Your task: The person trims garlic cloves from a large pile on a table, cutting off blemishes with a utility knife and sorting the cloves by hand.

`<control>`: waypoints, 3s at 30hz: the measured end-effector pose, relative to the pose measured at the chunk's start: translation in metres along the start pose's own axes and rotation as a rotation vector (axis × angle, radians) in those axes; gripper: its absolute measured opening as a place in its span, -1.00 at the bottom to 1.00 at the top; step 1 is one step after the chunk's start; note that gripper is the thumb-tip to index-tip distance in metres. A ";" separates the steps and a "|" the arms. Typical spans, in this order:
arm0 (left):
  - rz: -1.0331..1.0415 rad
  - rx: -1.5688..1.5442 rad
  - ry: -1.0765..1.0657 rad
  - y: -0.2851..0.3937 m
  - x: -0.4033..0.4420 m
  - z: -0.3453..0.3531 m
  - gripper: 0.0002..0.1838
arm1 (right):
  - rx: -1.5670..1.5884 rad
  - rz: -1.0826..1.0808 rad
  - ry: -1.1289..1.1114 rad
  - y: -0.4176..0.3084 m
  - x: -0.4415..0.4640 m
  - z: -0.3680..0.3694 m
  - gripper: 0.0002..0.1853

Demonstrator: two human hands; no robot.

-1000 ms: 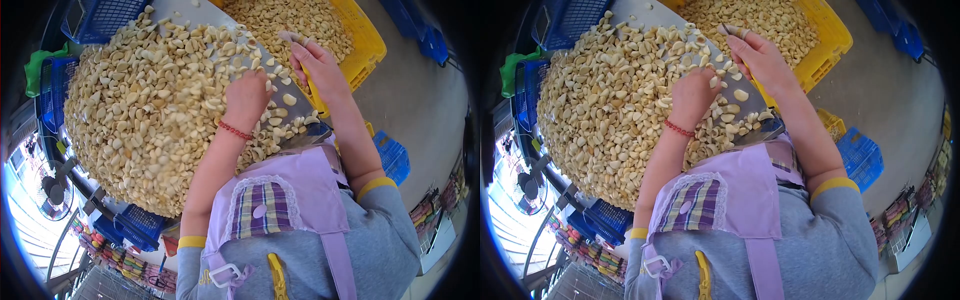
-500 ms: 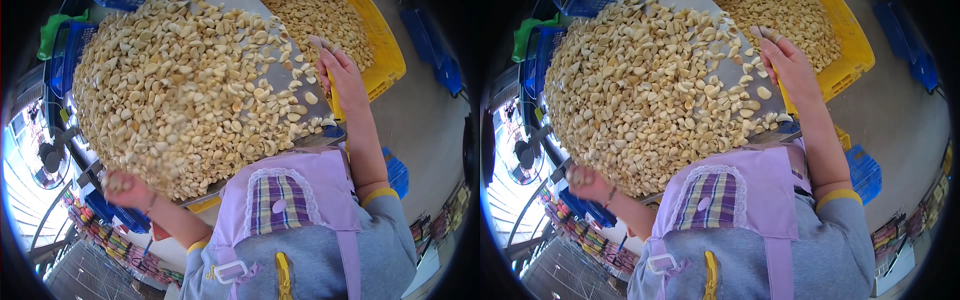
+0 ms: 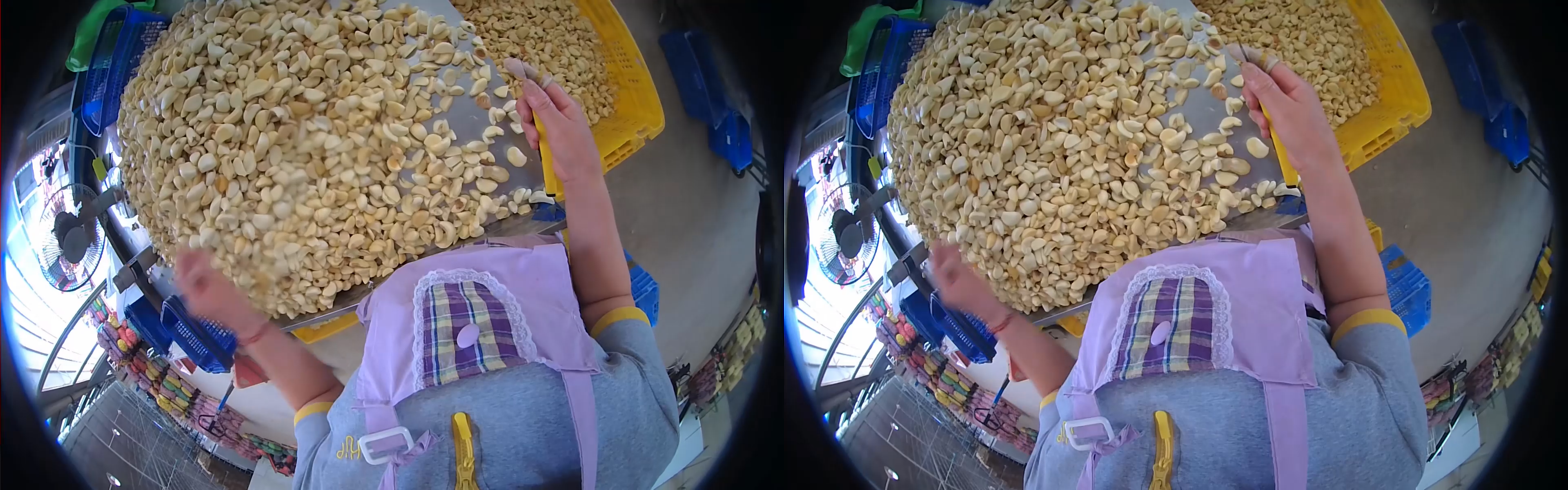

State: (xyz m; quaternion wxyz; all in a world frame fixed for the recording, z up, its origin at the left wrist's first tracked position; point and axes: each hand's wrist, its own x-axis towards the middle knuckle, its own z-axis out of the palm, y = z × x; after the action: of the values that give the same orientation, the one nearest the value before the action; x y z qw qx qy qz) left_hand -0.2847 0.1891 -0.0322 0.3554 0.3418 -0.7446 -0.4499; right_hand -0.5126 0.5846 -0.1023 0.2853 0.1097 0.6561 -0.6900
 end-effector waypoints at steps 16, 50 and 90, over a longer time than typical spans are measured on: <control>-0.819 -0.879 -0.912 0.007 -0.080 0.182 -0.89 | 0.053 -0.034 0.032 0.000 -0.008 -0.007 -0.73; -0.174 -0.049 -0.713 0.014 -0.052 0.232 -0.61 | 0.044 -0.016 0.054 -0.012 -0.002 0.001 -0.78; -0.863 -1.632 -0.783 0.037 -0.072 0.148 -0.78 | 0.033 0.236 -0.404 0.003 -0.030 0.058 -0.64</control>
State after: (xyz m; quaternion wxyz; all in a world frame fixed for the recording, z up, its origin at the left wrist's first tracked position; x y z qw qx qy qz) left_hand -0.3780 0.3254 -0.0650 0.0176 0.0620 -0.0849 -0.9943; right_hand -0.4740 0.5358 -0.0823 0.4878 0.0501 0.5568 -0.6704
